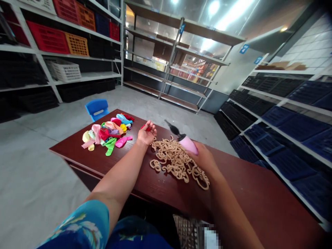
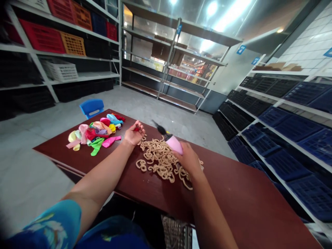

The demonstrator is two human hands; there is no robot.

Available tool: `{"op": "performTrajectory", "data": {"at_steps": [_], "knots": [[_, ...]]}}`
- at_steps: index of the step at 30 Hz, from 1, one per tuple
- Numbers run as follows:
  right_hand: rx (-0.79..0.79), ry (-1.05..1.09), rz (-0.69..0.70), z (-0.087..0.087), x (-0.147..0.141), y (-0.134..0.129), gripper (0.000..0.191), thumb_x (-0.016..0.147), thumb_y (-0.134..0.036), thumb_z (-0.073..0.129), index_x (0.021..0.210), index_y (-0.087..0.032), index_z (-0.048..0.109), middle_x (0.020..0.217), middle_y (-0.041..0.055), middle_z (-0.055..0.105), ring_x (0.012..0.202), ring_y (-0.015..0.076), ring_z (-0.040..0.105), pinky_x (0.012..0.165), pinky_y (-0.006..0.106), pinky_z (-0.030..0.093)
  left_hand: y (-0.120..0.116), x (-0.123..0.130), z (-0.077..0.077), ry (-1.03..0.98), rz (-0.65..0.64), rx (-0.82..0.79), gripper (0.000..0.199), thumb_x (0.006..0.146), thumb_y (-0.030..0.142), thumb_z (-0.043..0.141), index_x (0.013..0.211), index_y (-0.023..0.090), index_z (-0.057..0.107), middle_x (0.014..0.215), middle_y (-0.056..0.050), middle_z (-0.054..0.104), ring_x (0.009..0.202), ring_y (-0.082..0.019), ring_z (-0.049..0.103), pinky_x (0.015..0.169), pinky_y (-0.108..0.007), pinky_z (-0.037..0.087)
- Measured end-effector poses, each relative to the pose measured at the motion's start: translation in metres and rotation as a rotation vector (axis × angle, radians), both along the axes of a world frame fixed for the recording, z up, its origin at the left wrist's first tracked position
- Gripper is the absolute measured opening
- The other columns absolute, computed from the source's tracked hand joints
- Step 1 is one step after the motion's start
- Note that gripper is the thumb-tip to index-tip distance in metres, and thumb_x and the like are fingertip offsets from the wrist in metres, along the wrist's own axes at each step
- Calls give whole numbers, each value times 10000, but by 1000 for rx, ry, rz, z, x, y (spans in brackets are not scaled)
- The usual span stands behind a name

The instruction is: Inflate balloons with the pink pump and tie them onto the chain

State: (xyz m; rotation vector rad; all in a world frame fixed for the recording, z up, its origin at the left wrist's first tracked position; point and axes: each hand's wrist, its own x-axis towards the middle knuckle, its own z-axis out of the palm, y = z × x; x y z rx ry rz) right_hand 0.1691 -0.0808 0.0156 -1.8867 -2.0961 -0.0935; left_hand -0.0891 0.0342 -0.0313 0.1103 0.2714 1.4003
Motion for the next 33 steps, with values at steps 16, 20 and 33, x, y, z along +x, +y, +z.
{"op": "performTrajectory", "data": {"at_steps": [16,20,33], "knots": [[117,-99,207,-37,-23,23,510,776,-440,529,1231,-220,453,1109,107,540,967,252,532,814,361,415,5,-1,-1,38,101,29,171,855,162,422,880,172,591,723,-29,608,718,-123,599,710,-291,464],[122,-124,201,-38,-24,24,512,776,-439,531,1232,-219,449,1105,106,538,944,252,532,797,363,414,3,3,-2,64,89,67,151,851,151,423,880,168,570,722,-23,598,707,-127,594,683,-286,461],[177,-189,150,-37,-29,20,544,767,-442,552,1246,-211,440,1087,105,545,893,241,531,758,348,402,-5,28,-7,176,109,56,97,825,119,492,909,166,505,708,0,575,668,-128,596,701,-295,451]]}}
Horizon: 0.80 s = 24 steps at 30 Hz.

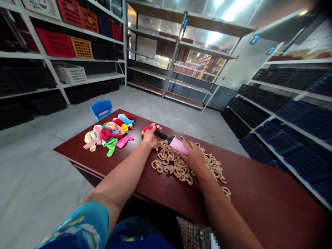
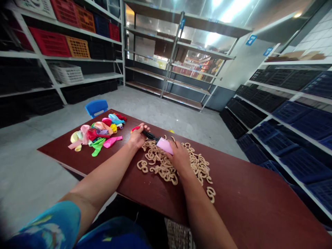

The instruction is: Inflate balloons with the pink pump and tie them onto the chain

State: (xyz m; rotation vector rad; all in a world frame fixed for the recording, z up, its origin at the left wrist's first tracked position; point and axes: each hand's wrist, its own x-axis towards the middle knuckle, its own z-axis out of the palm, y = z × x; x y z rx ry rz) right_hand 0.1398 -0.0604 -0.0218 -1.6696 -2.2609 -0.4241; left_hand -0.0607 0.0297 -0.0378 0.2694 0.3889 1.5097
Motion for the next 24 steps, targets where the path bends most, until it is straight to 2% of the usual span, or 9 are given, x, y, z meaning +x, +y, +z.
{"op": "performTrajectory", "data": {"at_steps": [4,7,9,11,14,17,20,24], "knots": [[34,-10,-10,1,-4,-2,537,771,-428,556,1239,-189,447,1108,117,543,919,247,519,788,354,394,-9,7,2,-45,-102,-40,140,772,59,533,860,168,520,752,1,599,731,-135,609,755,-311,441],[30,19,8,0,-5,-2,525,779,-435,544,1237,-198,445,1126,117,537,935,245,516,800,353,393,-11,0,7,-75,-191,-9,161,742,60,569,859,169,554,808,-6,624,802,-154,613,786,-340,436],[23,40,14,-1,-4,-1,526,780,-445,540,1237,-205,442,1136,114,533,940,243,516,804,354,395,-10,-7,9,-80,-226,-20,107,752,168,604,854,169,575,832,-21,636,833,-174,612,785,-359,438],[22,50,11,-1,-4,-1,535,781,-456,538,1241,-203,439,1143,114,529,944,241,516,811,354,394,-8,-13,10,-87,-245,-50,196,753,338,618,842,166,589,855,-41,643,845,-195,610,773,-379,443],[20,47,8,-1,-5,-2,550,777,-461,545,1246,-192,438,1154,115,522,956,240,510,823,345,390,-6,-15,11,-101,-223,-66,330,728,477,608,828,163,593,838,-50,639,811,-193,610,749,-380,450],[14,32,19,-1,-10,-4,544,775,-456,552,1240,-194,449,1121,108,536,941,237,512,814,337,388,-7,-11,11,-105,-171,-34,302,729,458,620,719,163,555,697,-14,592,679,-145,586,703,-332,453],[21,29,31,0,-17,-6,525,785,-455,539,1239,-205,455,1103,101,543,933,234,511,816,338,378,-9,-6,12,-97,-162,12,420,748,465,593,536,166,389,527,23,457,520,-110,496,615,-294,438],[45,-1,14,5,-22,-8,570,775,-463,553,1269,-209,426,1163,108,525,979,245,489,848,351,340,-10,-6,14,-111,-97,-18,524,777,560,482,498,184,246,443,33,318,442,-112,410,564,-305,425]]}}
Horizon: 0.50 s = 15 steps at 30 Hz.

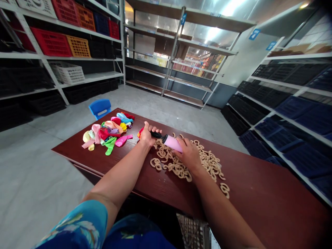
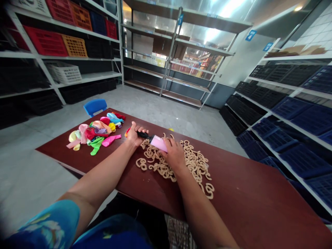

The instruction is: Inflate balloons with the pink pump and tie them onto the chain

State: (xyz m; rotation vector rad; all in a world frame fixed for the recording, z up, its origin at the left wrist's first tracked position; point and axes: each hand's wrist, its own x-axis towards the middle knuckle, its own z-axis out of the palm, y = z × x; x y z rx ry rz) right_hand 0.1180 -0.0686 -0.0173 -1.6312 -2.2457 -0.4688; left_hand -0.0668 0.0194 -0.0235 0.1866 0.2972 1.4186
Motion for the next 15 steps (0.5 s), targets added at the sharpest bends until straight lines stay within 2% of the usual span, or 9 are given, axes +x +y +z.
{"op": "performTrajectory", "data": {"at_steps": [3,5,11,15], "knots": [[36,-30,-90,2,2,-1,659,740,-473,593,1301,-199,379,1169,119,527,1001,267,464,870,381,295,-4,-2,4,0,81,-7,534,764,591,471,507,188,233,449,33,308,436,-115,401,547,-309,419],[52,-34,-166,2,5,1,655,726,-463,611,1280,-194,390,1117,115,550,988,271,455,861,385,282,-8,0,7,3,129,3,538,768,592,465,511,187,220,453,32,306,436,-115,400,535,-304,412],[50,-2,-265,-1,24,11,336,731,-354,605,1004,-177,519,959,84,560,908,226,441,745,303,309,-12,9,24,48,196,31,508,805,557,441,524,188,232,455,31,314,430,-115,412,518,-296,404],[87,46,-329,0,50,17,313,713,-329,610,981,-194,519,964,69,552,922,220,420,728,290,312,2,2,39,64,234,11,478,824,530,430,545,192,238,444,38,318,417,-118,417,514,-294,402]]}}
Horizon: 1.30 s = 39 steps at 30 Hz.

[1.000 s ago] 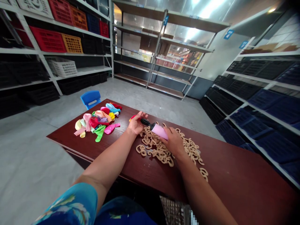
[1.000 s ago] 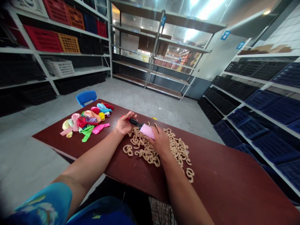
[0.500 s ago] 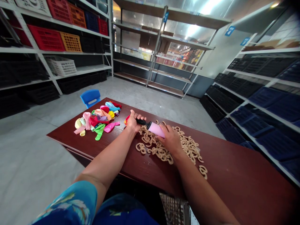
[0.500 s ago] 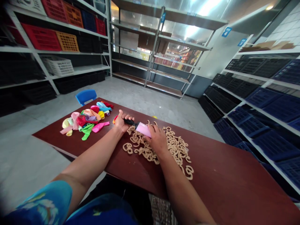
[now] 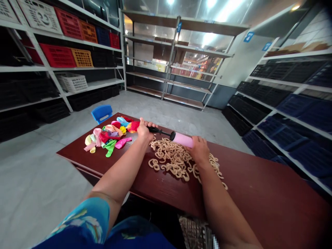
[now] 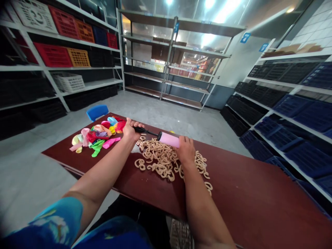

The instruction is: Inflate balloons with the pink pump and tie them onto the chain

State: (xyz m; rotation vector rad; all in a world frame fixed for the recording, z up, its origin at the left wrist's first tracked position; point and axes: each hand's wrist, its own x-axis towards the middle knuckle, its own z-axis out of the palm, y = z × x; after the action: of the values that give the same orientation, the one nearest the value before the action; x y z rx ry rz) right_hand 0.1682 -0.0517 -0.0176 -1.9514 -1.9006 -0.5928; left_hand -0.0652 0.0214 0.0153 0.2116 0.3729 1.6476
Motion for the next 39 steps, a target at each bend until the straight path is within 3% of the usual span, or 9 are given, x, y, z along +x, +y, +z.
{"op": "performTrajectory", "data": {"at_steps": [3,6,13,21,32,39], "knots": [[-2,29,-71,-2,19,2,304,694,-292,612,969,-192,532,989,77,547,930,221,417,737,297,307,13,-9,4,5,30,-33,456,833,515,423,559,195,248,431,47,312,395,-118,400,501,-293,395],[-60,64,-114,-7,27,4,286,711,-288,581,971,-180,536,967,80,556,855,202,443,702,297,302,21,-13,-1,0,53,-38,433,846,485,416,565,196,259,429,52,314,385,-112,396,500,-287,391],[-64,-33,-29,-11,-1,6,345,693,-356,628,963,-176,511,942,78,576,829,208,461,657,287,298,10,1,-18,-47,10,-15,466,825,483,464,549,195,223,433,55,285,388,-98,373,488,-272,370],[-63,-38,60,-11,-23,2,351,733,-436,588,955,-178,503,904,71,575,844,207,476,673,287,309,-8,23,-8,20,-77,22,528,796,552,466,523,192,192,439,40,273,407,-100,378,488,-277,368],[-120,16,-78,-9,30,5,218,730,-258,543,936,-190,528,936,63,584,848,209,465,648,292,307,12,-19,-4,-39,68,-20,514,801,552,456,536,192,202,417,53,270,382,-97,370,472,-264,358],[-71,-32,7,-6,-1,-1,240,721,-303,558,919,-175,513,891,81,577,839,216,471,647,297,309,-2,3,-6,-48,-41,44,501,828,495,453,528,192,191,437,45,248,389,-93,353,468,-268,350]]}}
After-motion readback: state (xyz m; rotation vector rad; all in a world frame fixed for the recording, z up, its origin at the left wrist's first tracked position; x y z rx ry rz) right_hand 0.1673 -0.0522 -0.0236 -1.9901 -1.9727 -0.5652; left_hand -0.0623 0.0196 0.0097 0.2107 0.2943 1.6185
